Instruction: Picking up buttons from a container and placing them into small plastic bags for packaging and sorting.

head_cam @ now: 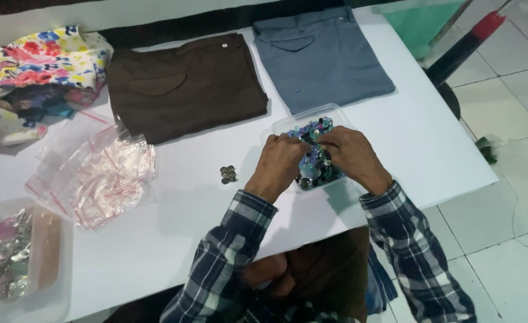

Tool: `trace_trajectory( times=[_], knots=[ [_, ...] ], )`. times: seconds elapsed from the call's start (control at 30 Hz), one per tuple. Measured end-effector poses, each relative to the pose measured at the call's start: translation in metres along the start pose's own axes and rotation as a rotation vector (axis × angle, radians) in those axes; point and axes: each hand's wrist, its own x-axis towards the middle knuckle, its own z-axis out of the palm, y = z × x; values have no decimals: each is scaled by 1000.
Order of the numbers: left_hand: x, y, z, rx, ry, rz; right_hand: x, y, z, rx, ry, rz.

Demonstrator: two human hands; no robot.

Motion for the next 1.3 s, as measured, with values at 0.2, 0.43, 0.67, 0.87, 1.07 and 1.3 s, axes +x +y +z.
trace_trajectory(
  times=[0.2, 0.43, 0.67, 0.87, 1.07, 1.3],
  knots=[
    [34, -7, 26, 233, -69, 81, 18, -4, -16, -424, -387, 20],
    [35, -12, 39, 170, -115, 58, 23, 33, 29, -504, -322, -244],
    [30, -7, 29, 187, -37, 20, 31, 15, 0, -500, -206, -225],
    [30, -6, 32, 162, -22, -20, 27, 0, -20, -411, -263, -202],
    [31, -8, 34, 148, -97, -48, 18, -2, 1, -401, -432, -176],
    [30, -11, 37, 99, -99, -56, 27, 39, 25, -442, -365, -162]
  ],
)
